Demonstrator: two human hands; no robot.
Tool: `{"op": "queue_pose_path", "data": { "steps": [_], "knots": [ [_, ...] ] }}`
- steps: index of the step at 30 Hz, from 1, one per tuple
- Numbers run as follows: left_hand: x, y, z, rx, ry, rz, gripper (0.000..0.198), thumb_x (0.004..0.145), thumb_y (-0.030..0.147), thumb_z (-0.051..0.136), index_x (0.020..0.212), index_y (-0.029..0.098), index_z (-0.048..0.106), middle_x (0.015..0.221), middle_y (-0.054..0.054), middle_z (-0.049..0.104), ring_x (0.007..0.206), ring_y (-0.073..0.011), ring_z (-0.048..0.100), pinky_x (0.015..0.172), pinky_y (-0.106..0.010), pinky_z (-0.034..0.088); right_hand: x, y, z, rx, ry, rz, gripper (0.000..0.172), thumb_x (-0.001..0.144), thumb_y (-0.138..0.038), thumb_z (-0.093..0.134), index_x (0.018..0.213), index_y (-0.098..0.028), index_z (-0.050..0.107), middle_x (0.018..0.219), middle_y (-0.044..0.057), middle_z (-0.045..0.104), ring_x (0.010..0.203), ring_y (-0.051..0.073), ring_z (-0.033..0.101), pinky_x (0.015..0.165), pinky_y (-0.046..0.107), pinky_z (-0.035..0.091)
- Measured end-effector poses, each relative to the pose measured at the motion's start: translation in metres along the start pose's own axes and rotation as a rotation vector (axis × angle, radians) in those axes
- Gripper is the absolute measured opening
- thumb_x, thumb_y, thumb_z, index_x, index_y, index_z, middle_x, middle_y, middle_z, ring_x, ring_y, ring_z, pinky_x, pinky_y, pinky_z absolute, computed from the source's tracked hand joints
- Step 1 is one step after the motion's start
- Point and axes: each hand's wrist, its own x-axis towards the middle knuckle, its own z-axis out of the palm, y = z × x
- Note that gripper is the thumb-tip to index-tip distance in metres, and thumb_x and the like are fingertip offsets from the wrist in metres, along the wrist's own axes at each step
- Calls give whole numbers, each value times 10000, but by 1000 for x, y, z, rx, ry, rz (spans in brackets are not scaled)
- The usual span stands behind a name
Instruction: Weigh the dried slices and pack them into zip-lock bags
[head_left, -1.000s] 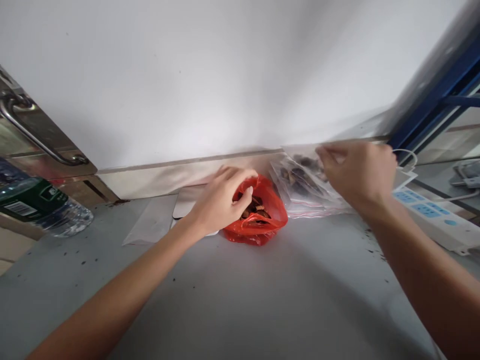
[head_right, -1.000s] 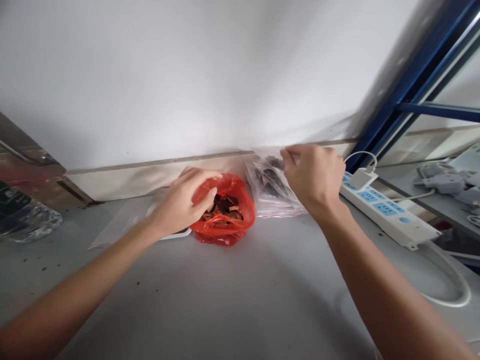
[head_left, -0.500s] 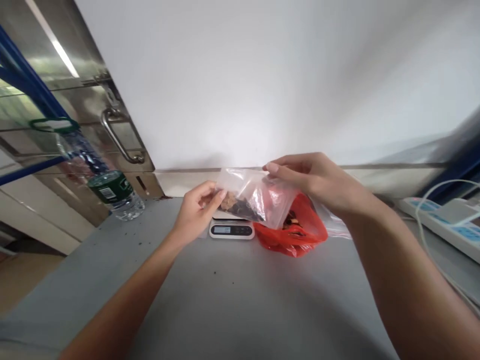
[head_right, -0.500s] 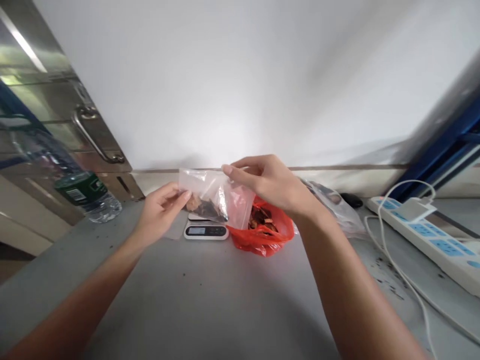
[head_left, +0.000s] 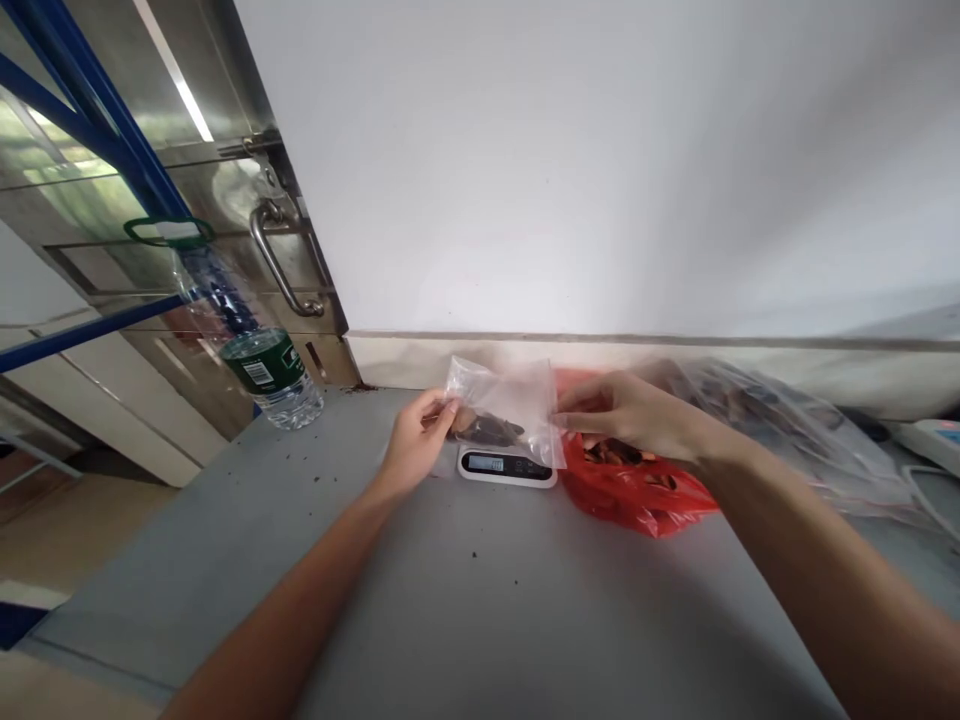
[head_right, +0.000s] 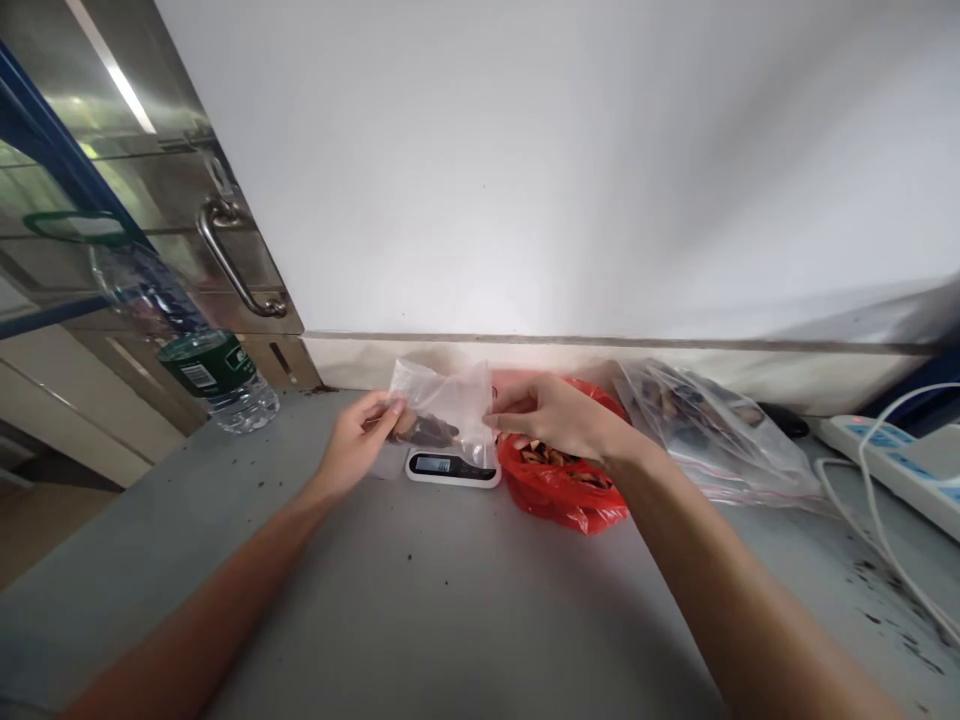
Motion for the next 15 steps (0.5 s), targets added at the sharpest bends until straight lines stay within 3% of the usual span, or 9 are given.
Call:
{"op": "queue_pose_path", "data": {
  "steps": [3, 5, 6, 8, 10, 15],
  "knots": [
    [-1, -2, 0, 82, 128, 36, 366, 860, 378, 679, 1187, 221, 629, 988, -75, 773, 901, -242, 741, 805, -350, 576, 2, 3, 5, 9, 37, -20, 403, 550, -580, 808, 572, -208, 652, 508, -53, 442, 509, 98, 317, 518, 307, 253],
    [-4, 1, 3, 198, 235, 178, 351, 858, 301, 666, 1200, 234, 625, 1058, -81, 753, 997, -244, 720, 872, -362, 563, 3, 5, 8, 32, 69, -50, 383, 557, -560, 795, 568, -208, 645, 534, -43, 481, 508, 95, 326, 513, 307, 242],
    [-7, 5, 5, 247, 231, 262, 276, 867, 282, 649, 1138, 232, 651, 1044, -79, 746, 1001, -240, 708, 880, -359, 556, 3, 5, 9, 44, 71, -61, 374, 564, -550, 792, 569, -206, 647, 551, -36, 504, 507, 93, 332, 511, 307, 241],
    [-15, 14, 13, 280, 88, 372, 110, 905, 286, 613, 958, 223, 686, 919, -60, 734, 870, -214, 691, 810, -332, 548, 4, 6, 13, 79, 48, -79, 358, 576, -525, 796, 564, -201, 645, 570, -28, 529, 507, 91, 337, 507, 305, 238],
    [-25, 25, 23, 211, -124, 354, 132, 919, 318, 633, 861, 213, 691, 827, -44, 720, 771, -189, 662, 717, -294, 526, 5, 7, 16, 125, 11, -96, 335, 582, -490, 813, 562, -199, 648, 565, -28, 532, 513, 92, 339, 508, 302, 236],
    [-39, 38, 38, 100, -215, 230, 132, 836, 327, 744, 796, 206, 709, 800, -41, 718, 753, -188, 621, 714, -300, 494, 6, 13, 21, 268, -123, -124, 252, 641, -419, 823, 616, -194, 711, 590, -4, 599, 577, 126, 449, 568, 305, 306]
  ]
}}
